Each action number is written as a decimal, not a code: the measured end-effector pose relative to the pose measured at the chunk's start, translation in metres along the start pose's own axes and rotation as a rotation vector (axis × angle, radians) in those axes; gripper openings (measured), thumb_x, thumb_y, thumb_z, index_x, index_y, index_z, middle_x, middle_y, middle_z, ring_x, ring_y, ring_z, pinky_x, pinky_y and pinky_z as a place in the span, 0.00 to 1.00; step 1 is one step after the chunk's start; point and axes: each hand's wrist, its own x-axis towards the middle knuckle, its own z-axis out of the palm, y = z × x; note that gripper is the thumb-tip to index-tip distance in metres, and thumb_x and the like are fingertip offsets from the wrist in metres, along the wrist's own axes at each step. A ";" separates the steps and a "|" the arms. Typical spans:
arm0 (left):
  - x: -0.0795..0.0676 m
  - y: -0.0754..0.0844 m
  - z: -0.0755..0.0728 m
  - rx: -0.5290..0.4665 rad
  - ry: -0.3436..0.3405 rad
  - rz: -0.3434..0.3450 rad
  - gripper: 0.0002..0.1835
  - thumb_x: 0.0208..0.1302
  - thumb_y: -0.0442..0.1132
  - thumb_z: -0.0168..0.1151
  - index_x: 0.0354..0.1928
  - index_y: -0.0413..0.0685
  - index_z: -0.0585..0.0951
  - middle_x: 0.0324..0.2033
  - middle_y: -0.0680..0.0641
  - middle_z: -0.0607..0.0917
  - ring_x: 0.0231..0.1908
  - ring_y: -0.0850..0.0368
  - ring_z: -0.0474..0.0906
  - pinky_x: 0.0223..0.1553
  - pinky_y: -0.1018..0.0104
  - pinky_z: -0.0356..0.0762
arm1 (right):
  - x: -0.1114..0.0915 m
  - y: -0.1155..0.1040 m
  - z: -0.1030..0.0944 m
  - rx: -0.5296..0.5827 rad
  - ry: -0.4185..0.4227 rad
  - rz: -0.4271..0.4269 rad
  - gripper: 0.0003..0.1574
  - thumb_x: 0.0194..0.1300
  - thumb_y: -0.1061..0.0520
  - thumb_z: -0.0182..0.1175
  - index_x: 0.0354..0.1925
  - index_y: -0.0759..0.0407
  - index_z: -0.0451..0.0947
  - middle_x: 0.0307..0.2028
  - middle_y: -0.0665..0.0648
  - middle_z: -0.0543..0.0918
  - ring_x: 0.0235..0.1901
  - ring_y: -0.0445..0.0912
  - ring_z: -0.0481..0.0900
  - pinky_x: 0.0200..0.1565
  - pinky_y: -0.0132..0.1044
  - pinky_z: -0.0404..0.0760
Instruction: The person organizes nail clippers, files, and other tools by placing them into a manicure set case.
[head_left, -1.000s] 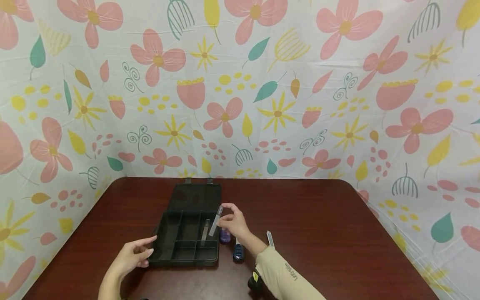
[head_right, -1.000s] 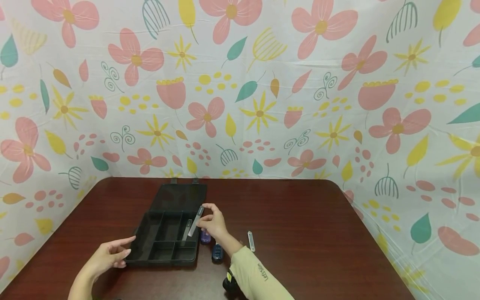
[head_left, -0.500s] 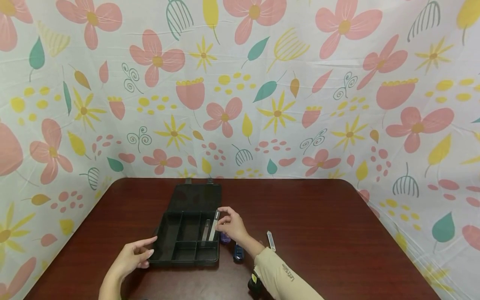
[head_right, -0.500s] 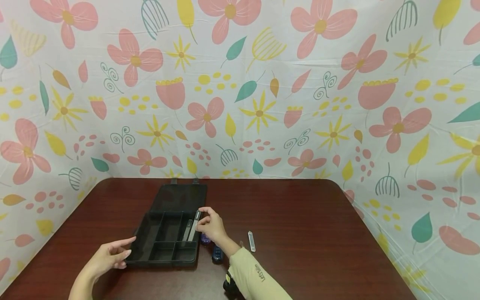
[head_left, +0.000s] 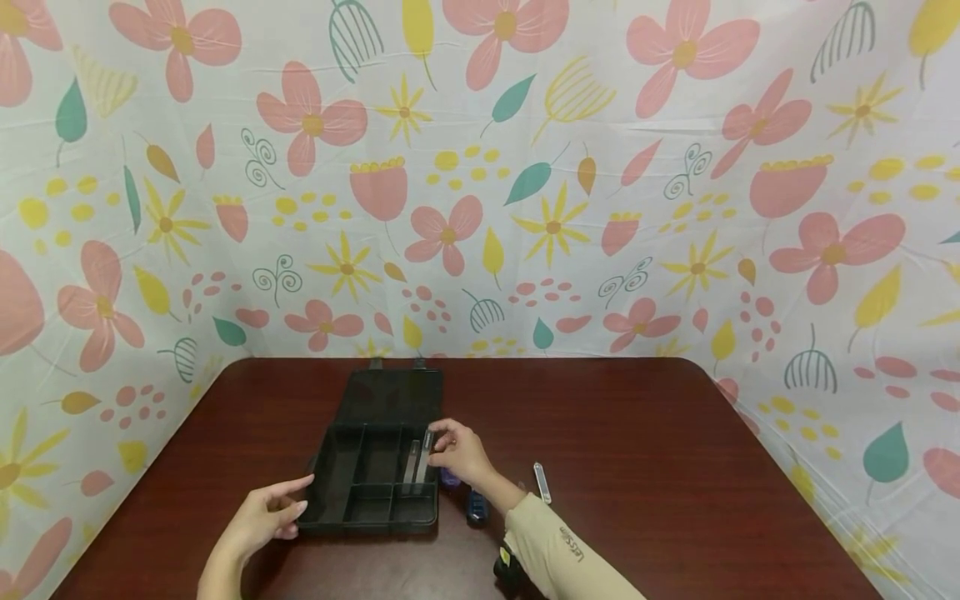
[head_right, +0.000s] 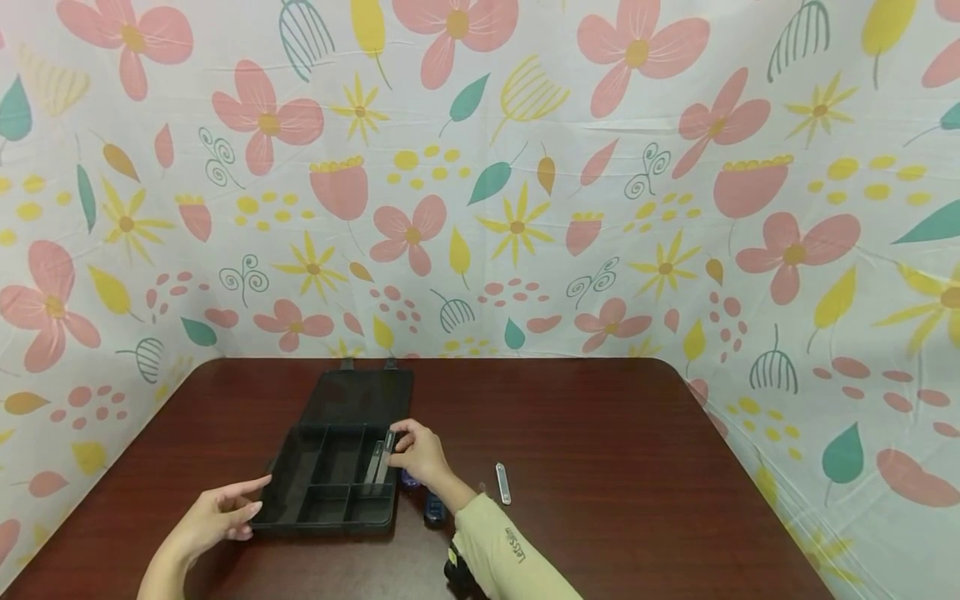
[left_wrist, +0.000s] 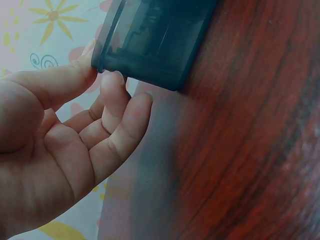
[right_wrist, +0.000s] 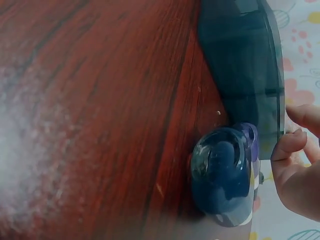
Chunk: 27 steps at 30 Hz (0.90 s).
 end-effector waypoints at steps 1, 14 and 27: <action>0.000 0.000 0.000 0.000 0.001 -0.003 0.26 0.60 0.31 0.56 0.60 0.30 0.64 0.22 0.47 0.71 0.20 0.57 0.72 0.27 0.62 0.78 | -0.002 -0.004 0.000 -0.002 0.002 -0.002 0.24 0.46 0.77 0.60 0.45 0.76 0.69 0.28 0.75 0.73 0.16 0.39 0.65 0.17 0.27 0.61; 0.000 0.000 0.000 0.006 0.006 -0.012 0.26 0.60 0.31 0.56 0.60 0.30 0.64 0.22 0.46 0.71 0.20 0.56 0.73 0.28 0.61 0.78 | 0.013 0.037 0.001 0.098 -0.010 0.060 0.32 0.46 0.75 0.63 0.52 0.74 0.67 0.30 0.73 0.71 0.14 0.38 0.63 0.14 0.28 0.60; 0.000 0.001 -0.001 0.003 -0.004 -0.007 0.26 0.60 0.31 0.56 0.60 0.30 0.64 0.22 0.47 0.71 0.21 0.56 0.73 0.28 0.61 0.78 | 0.007 0.026 -0.012 0.112 -0.016 0.041 0.30 0.47 0.74 0.61 0.51 0.77 0.66 0.34 0.77 0.71 0.19 0.41 0.69 0.16 0.29 0.66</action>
